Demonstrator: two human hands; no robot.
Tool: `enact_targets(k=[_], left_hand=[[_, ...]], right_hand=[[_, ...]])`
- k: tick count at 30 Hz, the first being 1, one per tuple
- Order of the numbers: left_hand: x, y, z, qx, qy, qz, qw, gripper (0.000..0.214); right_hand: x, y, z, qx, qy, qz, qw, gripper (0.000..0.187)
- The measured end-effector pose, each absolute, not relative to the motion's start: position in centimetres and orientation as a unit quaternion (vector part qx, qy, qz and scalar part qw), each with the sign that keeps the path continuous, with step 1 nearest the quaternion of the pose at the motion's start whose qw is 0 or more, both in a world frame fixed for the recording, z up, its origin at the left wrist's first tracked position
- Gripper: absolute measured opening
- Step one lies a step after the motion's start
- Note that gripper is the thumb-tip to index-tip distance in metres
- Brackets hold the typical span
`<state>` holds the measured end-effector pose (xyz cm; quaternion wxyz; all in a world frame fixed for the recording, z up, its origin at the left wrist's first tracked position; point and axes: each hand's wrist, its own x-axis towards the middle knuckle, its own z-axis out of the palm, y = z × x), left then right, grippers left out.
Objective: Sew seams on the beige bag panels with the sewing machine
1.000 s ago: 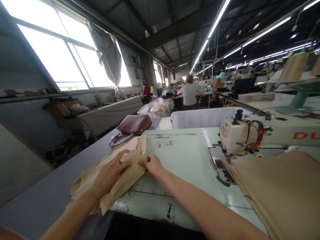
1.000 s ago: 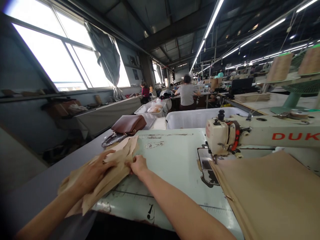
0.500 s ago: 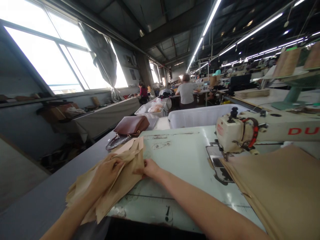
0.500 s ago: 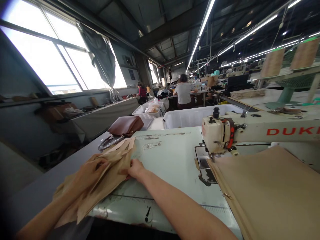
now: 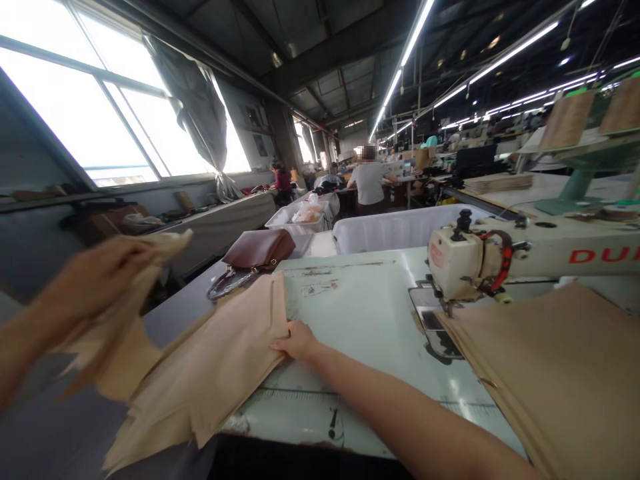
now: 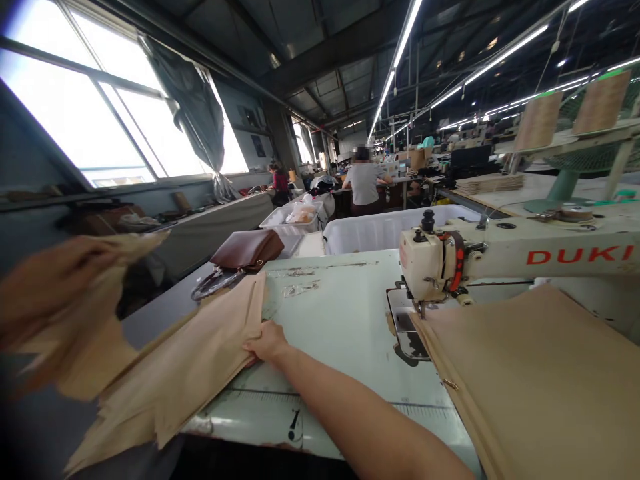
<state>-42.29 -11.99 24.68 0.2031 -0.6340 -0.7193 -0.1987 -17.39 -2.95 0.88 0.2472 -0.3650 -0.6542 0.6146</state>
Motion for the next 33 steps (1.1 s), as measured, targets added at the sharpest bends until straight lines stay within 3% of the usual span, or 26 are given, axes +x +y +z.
enact_targets(k=[5, 9, 19, 21, 25, 28, 33], left_hand=[[-36.4, -11.3, 13.2, -0.743, -0.650, -0.140, 0.077, 0.039], [-34.9, -12.1, 8.9, -0.745, -0.647, -0.150, 0.056, 0.042], [-34.3, -12.4, 7.4, -0.712, -0.676, -0.173, 0.077, 0.029], [-34.9, -12.3, 7.7, -0.704, -0.682, -0.179, 0.081, 0.030], [-35.9, -12.6, 9.0, -0.689, -0.688, -0.201, 0.107, 0.035], [-35.9, -13.4, 9.6, -0.687, -0.683, -0.210, 0.133, 0.041], [-34.6, -14.0, 8.8, -0.754, -0.636, -0.144, 0.079, 0.043]], right_hand=[[-17.3, -3.1, 2.4, -0.357, -0.637, 0.639, 0.242, 0.023], [-17.0, -3.0, 3.7, -0.359, -0.661, 0.613, 0.244, 0.030], [-16.4, -2.3, 4.3, -0.410, -0.780, 0.407, 0.242, 0.027], [-16.0, -2.1, 4.2, -0.412, -0.791, 0.387, 0.235, 0.033], [-15.4, -2.0, 4.1, -0.393, -0.814, 0.358, 0.234, 0.020], [-15.2, -1.9, 4.3, -0.369, -0.836, 0.337, 0.225, 0.022], [-15.6, -1.3, 4.8, -0.349, -0.866, 0.302, 0.193, 0.024]])
